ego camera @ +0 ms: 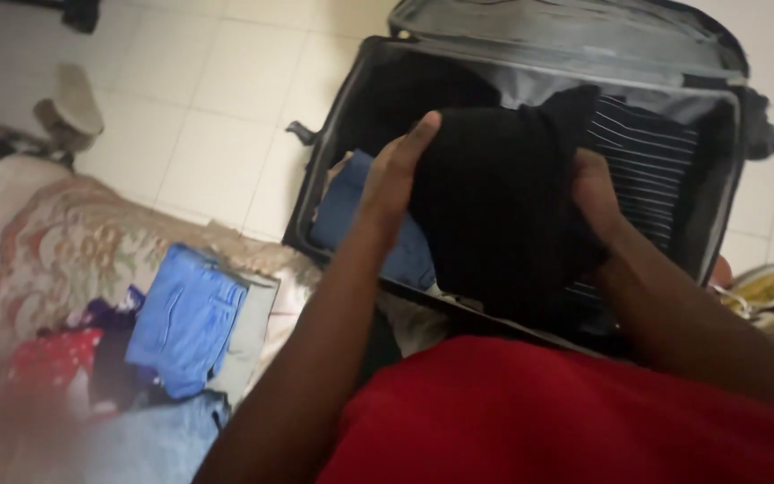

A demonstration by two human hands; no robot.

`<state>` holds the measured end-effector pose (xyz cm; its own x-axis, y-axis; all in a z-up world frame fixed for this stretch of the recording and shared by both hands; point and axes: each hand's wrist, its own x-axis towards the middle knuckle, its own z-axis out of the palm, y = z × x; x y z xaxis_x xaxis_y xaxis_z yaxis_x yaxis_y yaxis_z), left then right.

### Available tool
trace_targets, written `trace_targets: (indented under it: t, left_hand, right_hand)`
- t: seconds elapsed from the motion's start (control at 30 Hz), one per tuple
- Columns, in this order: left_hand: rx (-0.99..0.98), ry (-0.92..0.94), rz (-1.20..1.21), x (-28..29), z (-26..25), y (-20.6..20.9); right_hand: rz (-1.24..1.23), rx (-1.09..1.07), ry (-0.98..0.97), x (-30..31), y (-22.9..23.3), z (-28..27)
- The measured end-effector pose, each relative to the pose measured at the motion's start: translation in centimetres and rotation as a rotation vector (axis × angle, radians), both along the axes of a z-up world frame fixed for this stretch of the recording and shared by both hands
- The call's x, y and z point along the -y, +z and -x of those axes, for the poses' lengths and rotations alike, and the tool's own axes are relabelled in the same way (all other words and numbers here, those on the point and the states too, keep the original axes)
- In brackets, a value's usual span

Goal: Organizing and packing clothes into a suitcase on a bedroom floor.

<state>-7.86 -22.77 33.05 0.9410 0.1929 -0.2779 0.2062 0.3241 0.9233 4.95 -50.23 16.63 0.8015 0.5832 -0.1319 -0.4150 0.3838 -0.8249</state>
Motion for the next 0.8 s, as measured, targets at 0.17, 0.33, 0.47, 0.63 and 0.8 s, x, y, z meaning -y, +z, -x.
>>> trace_targets:
  t: [0.17,0.33,0.47,0.63,0.8]
  left_hand:
    - [-0.025,0.133,-0.208,-2.6,0.7,2.0]
    - [0.241,0.348,-0.267,-5.5,1.0,0.2]
    - [0.473,0.257,0.245,-6.9,2.0,2.2]
    - [0.426,0.108,0.577,-5.5,1.1,4.7]
    - [0.363,-0.020,0.783,-4.7,-0.1,0.4]
  right_hand:
    - [0.073,0.143,0.038,-1.7,-3.7,-4.7]
    - [0.389,0.116,0.071,-6.3,6.8,0.1]
    - [0.385,-0.342,0.144,-10.5,16.6,5.0]
    - [0.730,-0.347,0.047,-12.6,17.1,5.6]
    - [0.421,-0.223,0.013,-16.8,23.0,8.7]
